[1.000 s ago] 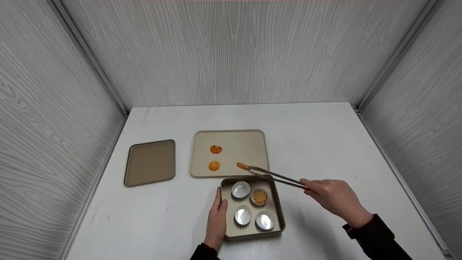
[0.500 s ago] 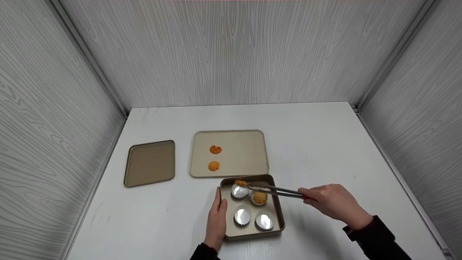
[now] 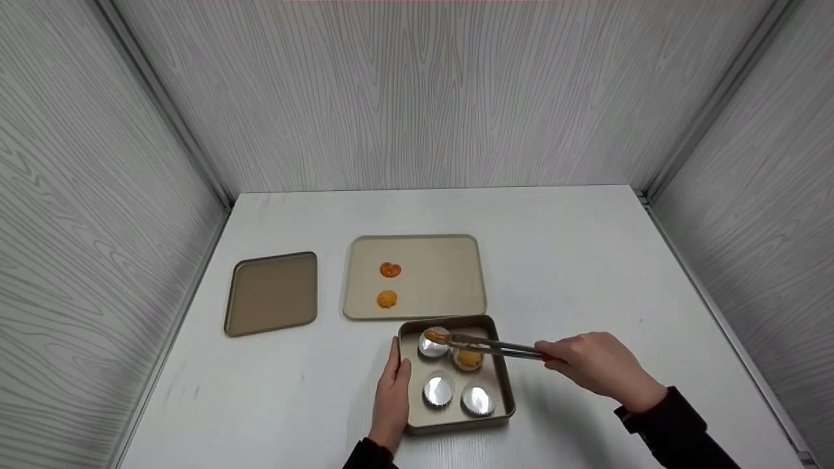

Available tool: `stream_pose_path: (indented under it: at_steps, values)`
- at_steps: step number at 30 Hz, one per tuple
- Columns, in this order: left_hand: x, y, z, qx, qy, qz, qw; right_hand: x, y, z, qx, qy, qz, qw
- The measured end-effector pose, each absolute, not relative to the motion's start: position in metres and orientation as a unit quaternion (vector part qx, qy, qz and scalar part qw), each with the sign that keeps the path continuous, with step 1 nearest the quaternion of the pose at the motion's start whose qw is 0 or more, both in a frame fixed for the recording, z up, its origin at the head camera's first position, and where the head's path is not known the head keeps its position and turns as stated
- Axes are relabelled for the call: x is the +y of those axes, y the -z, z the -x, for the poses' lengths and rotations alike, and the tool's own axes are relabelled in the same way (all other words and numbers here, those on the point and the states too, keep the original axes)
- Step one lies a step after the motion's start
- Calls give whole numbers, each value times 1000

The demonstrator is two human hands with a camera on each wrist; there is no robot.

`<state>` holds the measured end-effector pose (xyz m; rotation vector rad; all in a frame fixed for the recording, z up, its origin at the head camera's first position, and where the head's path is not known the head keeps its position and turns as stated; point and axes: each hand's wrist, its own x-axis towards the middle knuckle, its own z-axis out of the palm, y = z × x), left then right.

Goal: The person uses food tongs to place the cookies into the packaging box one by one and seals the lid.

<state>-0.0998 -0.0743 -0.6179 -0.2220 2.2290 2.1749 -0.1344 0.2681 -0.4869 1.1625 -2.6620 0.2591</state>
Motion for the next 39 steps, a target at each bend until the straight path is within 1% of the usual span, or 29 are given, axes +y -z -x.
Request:
stream_pose_path:
  at_steps: [6, 9, 15, 24, 39]
  values:
    - [-74, 617, 100, 715, -696, 71, 11, 263, 489, 135, -890, -34, -413, 190]
    - [-74, 617, 100, 716, -695, 69, 9, 261, 490, 135, -887, -17, -413, 208]
    - [-74, 617, 100, 712, -699, 68, 13, 258, 489, 135, -885, 3, -416, 209]
    - [-74, 617, 100, 712, -698, 68, 12, 257, 490, 135, -880, 19, -418, 225]
    - [-74, 620, 101, 710, -701, 66, 10, 266, 485, 132, -884, 8, -421, 206]
